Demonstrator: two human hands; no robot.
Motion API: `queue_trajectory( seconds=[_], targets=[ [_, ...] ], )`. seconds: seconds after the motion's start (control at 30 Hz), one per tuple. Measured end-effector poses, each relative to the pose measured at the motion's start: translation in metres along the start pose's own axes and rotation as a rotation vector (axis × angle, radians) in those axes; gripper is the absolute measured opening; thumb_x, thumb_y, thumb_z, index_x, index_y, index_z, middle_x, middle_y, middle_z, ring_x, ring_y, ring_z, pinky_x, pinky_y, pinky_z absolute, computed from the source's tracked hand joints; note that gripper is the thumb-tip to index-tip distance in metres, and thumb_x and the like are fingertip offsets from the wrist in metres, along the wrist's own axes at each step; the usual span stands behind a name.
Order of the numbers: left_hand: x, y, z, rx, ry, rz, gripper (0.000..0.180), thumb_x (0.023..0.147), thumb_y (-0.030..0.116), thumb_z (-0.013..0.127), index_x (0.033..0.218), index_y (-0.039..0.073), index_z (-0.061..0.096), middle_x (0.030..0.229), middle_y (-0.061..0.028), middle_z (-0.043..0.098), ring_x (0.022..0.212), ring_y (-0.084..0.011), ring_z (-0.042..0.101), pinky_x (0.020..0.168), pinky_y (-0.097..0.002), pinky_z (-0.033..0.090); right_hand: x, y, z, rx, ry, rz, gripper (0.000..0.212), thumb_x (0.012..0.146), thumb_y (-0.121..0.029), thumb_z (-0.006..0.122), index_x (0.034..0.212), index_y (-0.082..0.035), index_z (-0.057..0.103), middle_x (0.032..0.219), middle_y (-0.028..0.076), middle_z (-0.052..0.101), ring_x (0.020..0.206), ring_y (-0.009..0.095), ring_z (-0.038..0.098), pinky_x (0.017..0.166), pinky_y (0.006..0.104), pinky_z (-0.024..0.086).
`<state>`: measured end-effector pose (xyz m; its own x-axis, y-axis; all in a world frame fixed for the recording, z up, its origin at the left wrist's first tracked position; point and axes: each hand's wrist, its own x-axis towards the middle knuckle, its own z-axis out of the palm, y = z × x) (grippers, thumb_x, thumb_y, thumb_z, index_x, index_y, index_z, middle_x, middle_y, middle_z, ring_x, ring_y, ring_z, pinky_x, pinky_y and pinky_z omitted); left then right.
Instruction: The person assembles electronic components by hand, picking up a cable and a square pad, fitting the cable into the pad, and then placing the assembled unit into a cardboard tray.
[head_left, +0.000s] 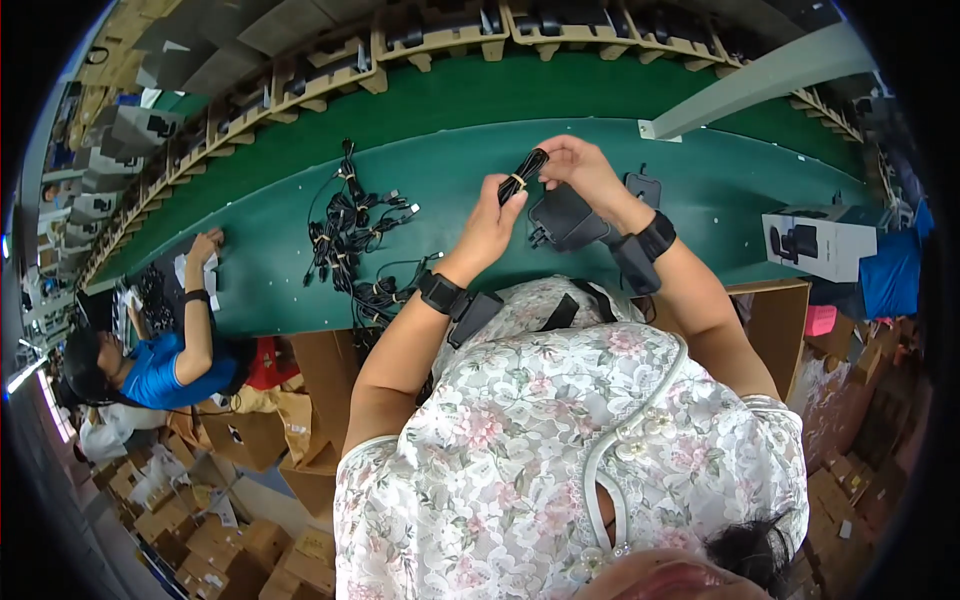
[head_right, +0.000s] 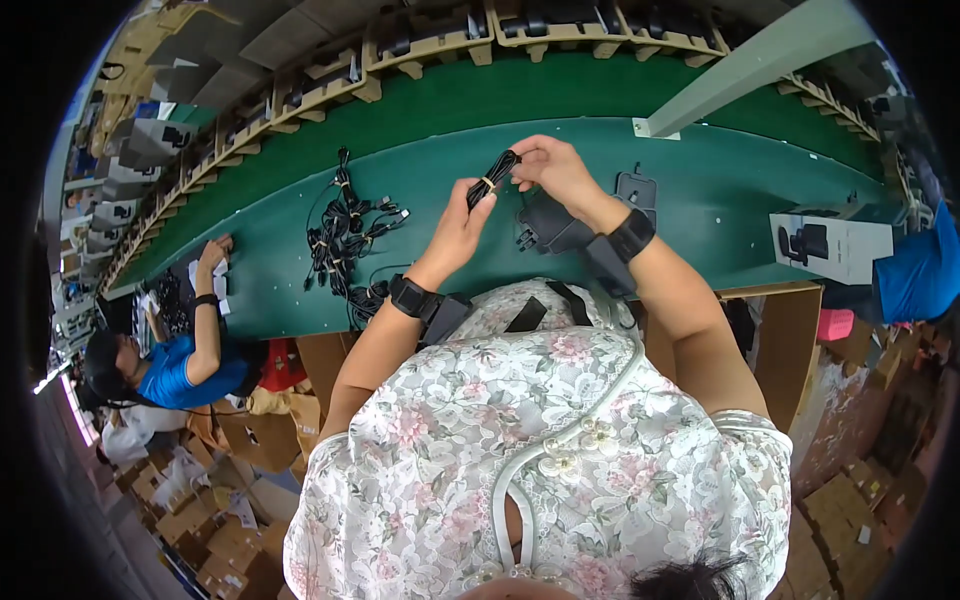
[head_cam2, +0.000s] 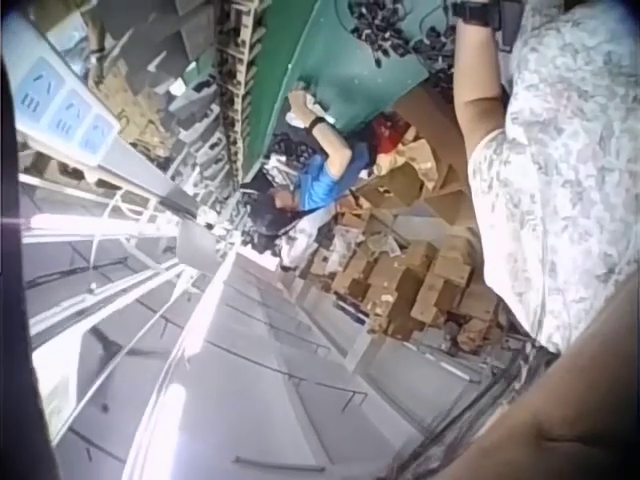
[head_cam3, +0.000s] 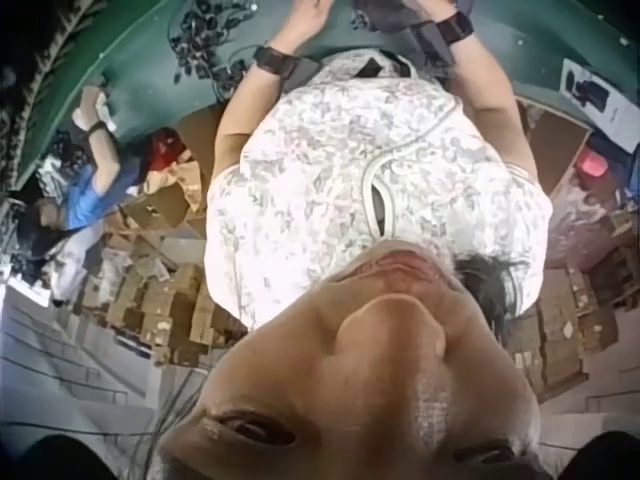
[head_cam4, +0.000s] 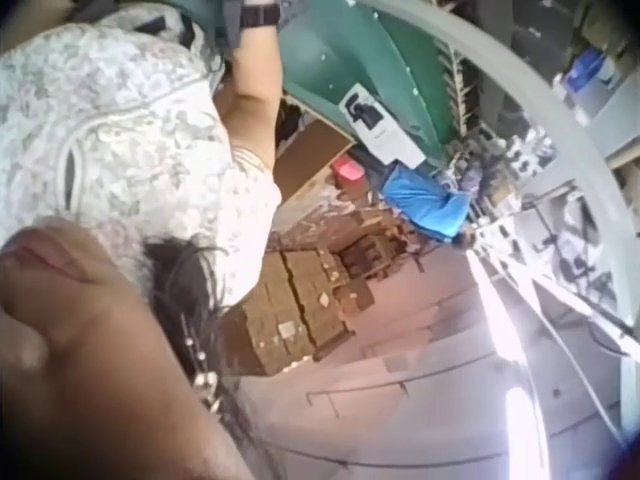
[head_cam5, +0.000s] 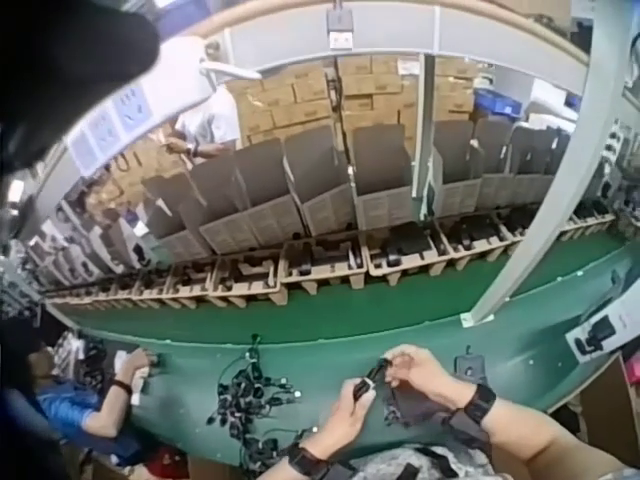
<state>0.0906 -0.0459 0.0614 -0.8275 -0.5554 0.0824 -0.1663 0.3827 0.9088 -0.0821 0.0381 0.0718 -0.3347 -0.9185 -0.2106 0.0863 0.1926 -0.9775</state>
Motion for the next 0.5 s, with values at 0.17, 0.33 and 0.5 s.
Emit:
queue_trajectory(
  seconds=[0.17,0.33,0.5],
  targets=[
    [0.006,0.013,0.015,-0.809,-0.179,-0.083,0.026,0.094,0.024,0.041,0.107,0.003,0.040,0.091,-0.0111,0.058,0.082,-0.0187,0.058,0.065,-0.0337,0.046,-0.024,-0.002,-0.021,0.667,-0.097,0.033,0.022,0.086,-0.009,0.051,0.108,-0.006,0.054,0.093,0.002,0.057,0.078,0.010,0.055,0.071,0.0222,0.045],
    [0.004,0.015,0.011,-0.322,-0.383,-0.115,0.024,0.090,0.018,0.047,0.108,0.003,0.040,0.094,-0.0159,0.058,0.086,-0.0292,0.059,0.068,-0.0380,0.046,-0.039,-0.015,-0.022,-0.092,0.330,-0.149,0.029,0.088,-0.017,0.051,0.114,-0.005,0.050,0.098,0.005,0.058,0.080,0.015,0.057,0.073,0.0257,0.046],
    [0.012,0.025,0.021,0.255,-0.335,0.295,0.026,0.084,0.013,0.052,0.107,0.004,0.043,0.097,-0.0161,0.057,0.087,-0.0349,0.056,0.072,-0.0397,0.046,-0.067,-0.047,-0.005,-0.885,-0.142,-0.665,0.033,0.087,-0.019,0.052,0.116,-0.003,0.048,0.099,0.010,0.059,0.082,0.021,0.059,0.074,0.0306,0.046]
  ],
)
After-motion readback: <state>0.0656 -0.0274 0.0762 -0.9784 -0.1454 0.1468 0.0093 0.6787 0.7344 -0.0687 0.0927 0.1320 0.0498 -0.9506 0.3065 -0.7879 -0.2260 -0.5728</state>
